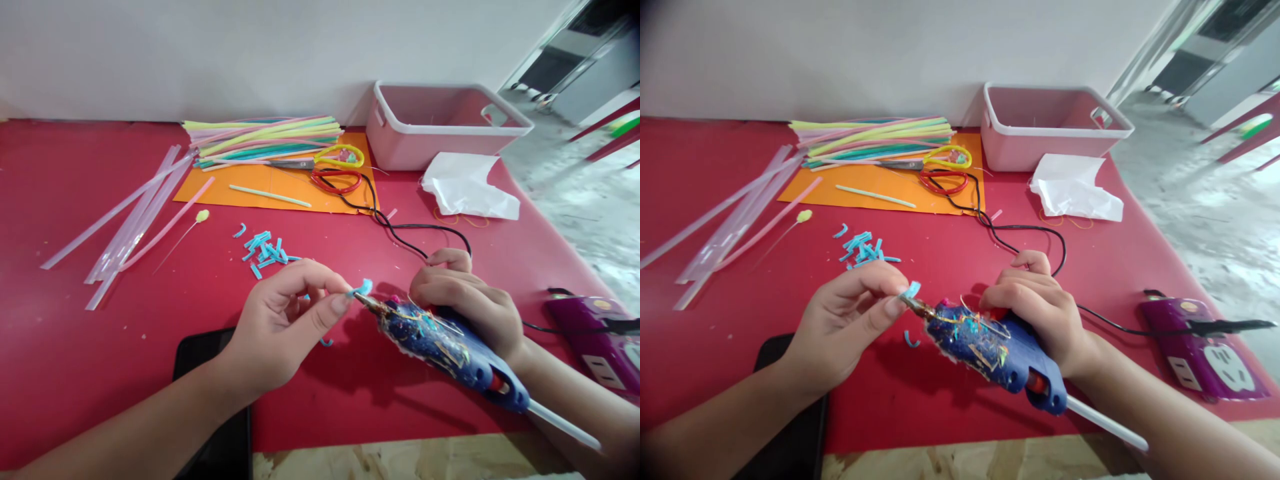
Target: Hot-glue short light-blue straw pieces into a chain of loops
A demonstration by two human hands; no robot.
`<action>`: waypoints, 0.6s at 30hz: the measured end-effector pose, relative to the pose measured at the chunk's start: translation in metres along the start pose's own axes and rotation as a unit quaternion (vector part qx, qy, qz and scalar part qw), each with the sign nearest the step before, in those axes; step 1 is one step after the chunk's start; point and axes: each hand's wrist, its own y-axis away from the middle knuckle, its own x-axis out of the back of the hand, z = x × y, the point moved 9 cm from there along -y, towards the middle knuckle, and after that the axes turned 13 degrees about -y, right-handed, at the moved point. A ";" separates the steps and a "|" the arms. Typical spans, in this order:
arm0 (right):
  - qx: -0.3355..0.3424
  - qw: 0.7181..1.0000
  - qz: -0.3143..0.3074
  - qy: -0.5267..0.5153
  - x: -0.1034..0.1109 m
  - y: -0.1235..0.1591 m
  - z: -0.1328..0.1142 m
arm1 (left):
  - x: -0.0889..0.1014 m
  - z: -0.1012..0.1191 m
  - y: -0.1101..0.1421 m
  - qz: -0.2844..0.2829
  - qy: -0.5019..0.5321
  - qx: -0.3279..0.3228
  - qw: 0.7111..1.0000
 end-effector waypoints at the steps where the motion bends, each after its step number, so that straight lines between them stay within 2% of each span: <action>1: 0.000 1.000 0.001 0.000 0.000 -0.001 0.000 | 0.000 0.000 0.000 0.000 0.000 0.000 1.000; 18: -0.002 1.000 0.006 -0.006 0.003 0.000 0.002 | 0.000 0.001 0.000 -0.005 -0.011 0.001 1.000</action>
